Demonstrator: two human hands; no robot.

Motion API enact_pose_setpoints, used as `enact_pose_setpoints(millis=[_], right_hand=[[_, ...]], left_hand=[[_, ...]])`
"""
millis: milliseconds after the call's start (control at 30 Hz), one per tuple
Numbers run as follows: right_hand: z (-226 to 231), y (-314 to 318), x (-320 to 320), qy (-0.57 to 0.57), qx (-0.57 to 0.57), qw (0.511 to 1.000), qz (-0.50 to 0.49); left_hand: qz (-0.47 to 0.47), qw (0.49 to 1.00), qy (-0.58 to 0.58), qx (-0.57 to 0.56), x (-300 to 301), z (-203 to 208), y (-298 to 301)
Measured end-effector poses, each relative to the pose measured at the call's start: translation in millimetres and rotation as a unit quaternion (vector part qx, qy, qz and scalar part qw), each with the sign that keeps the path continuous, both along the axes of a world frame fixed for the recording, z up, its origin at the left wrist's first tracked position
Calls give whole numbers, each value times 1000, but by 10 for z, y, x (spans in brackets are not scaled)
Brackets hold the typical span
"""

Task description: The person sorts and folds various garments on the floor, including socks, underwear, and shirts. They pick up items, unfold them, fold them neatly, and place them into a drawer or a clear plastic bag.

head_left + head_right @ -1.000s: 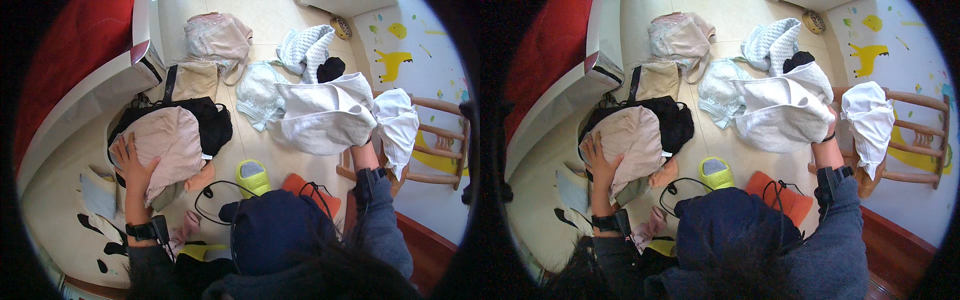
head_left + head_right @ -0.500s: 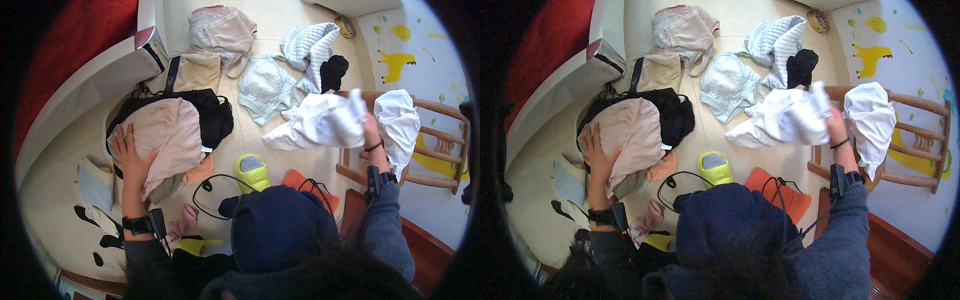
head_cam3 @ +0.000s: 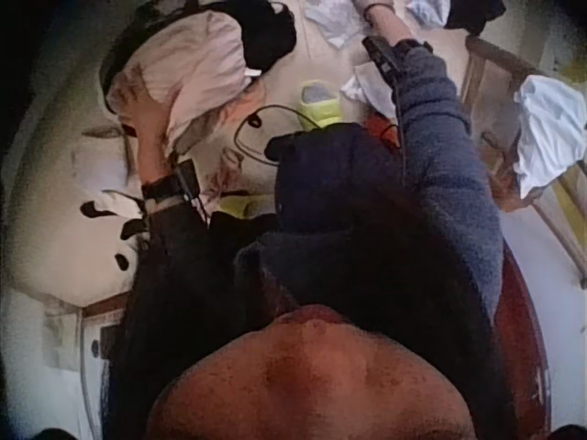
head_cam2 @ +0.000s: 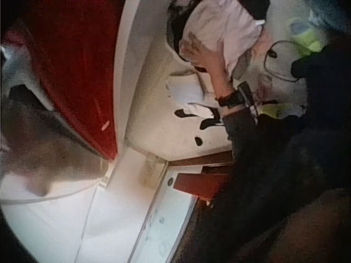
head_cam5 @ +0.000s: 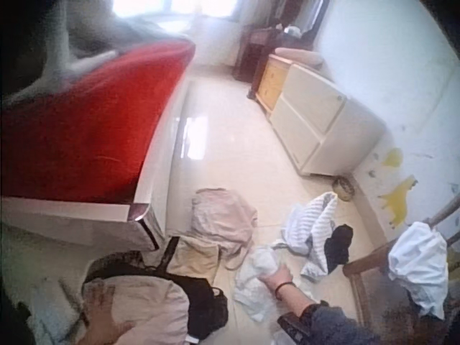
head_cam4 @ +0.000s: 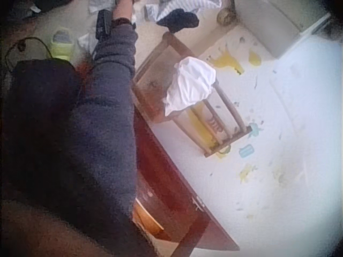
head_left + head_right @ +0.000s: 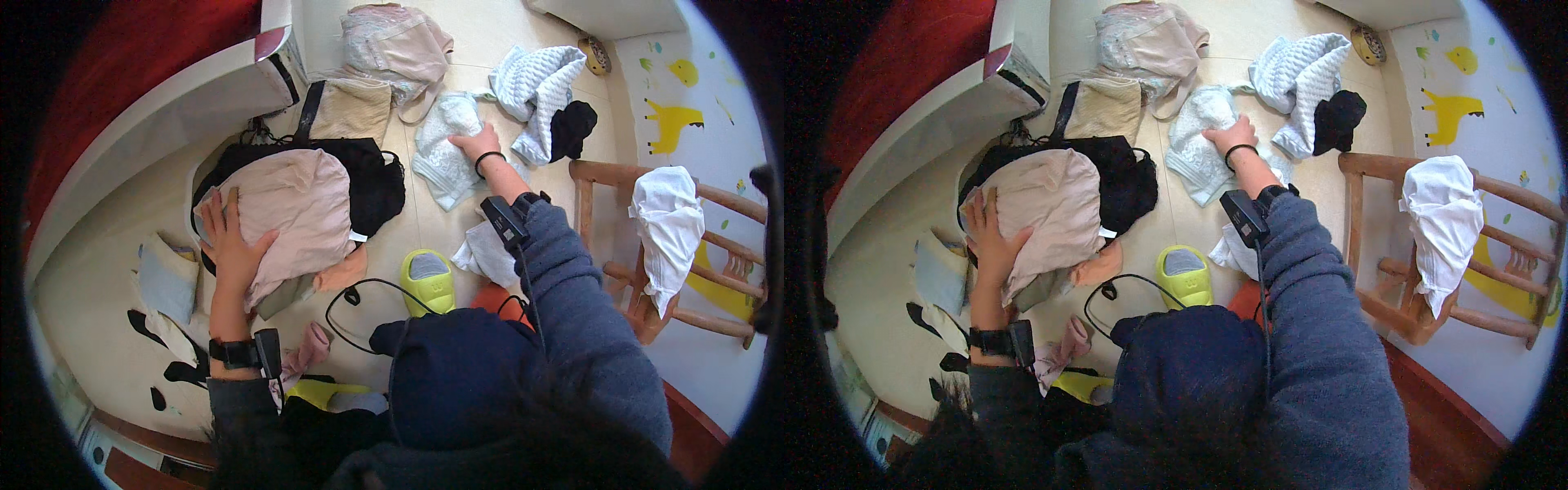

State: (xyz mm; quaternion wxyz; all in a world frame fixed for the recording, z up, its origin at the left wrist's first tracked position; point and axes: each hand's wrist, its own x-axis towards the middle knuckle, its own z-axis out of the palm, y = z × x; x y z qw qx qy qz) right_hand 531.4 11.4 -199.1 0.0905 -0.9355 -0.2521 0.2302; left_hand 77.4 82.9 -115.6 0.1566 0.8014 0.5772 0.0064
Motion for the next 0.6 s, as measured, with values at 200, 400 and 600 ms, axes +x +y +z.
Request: enact_pose_setpoints(millis=[200,400,600], right_hand=[[849,-149,-409,491,275,817,-128],[1787,54,-1402,729,284,614,101],[1146,547,-2107,511,229,769,308]], left_hand=[[-8,1000,-15,-26,-88,-18,18],[46,960,-274,36,-47,572,157],[-154,964,-182,121,254,1063,-245]])
